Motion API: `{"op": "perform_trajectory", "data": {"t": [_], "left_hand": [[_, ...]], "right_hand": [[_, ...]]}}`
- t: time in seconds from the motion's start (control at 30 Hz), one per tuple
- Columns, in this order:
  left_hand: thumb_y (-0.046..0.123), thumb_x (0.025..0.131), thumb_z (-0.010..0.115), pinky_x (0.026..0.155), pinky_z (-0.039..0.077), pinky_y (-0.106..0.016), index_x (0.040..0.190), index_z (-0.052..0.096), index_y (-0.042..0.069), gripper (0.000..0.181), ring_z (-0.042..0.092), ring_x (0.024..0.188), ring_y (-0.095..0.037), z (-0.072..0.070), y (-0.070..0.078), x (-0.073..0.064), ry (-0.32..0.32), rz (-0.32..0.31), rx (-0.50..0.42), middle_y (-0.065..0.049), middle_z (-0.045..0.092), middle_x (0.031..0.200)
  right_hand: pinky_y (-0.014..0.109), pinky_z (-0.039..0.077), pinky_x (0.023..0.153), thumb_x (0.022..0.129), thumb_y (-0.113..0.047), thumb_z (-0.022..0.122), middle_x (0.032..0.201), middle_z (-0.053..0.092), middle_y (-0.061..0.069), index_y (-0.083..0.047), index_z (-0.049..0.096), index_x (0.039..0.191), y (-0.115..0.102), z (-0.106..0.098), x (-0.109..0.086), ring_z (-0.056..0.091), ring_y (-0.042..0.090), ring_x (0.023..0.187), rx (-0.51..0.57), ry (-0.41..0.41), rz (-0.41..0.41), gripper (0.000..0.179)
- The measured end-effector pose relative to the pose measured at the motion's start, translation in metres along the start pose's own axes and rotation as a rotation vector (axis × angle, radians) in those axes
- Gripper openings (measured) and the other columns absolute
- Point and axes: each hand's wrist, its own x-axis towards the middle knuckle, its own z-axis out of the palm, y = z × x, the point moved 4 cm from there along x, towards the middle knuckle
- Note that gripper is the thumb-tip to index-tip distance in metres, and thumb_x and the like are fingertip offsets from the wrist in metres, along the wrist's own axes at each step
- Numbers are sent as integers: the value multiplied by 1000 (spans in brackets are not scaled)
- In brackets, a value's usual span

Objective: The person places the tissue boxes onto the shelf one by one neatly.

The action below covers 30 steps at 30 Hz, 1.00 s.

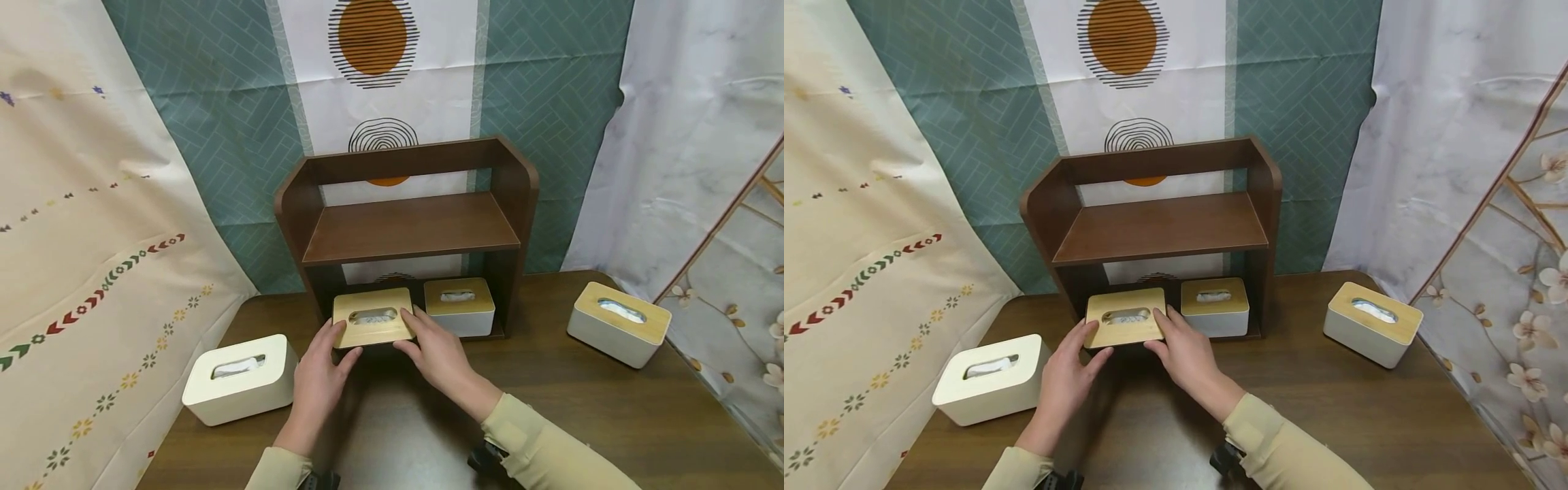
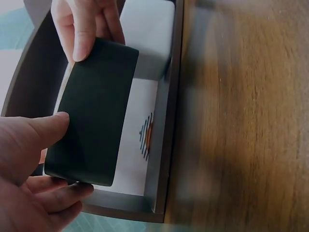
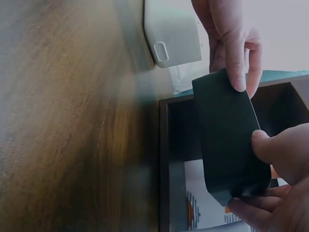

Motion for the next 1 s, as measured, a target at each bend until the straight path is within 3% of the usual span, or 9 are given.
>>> {"op": "perform_trajectory", "data": {"t": [0.43,1.0], "left_hand": [[24,97,89,107,51,-70,149,67,5,59,61,139,-49,12,-8,16,10,3,-24,-26,54,162],[20,99,87,105,51,-72,149,66,5,56,59,138,-53,29,-20,26,8,-1,-53,-30,50,162]], "right_hand": [[63,59,97,105,-32,79,155,59,29,-5,60,157,5,13,13,69,46,129,-5,1,36,62],[65,57,98,107,-29,77,153,57,34,-3,58,158,9,28,22,66,51,130,0,-27,85,61]]}}
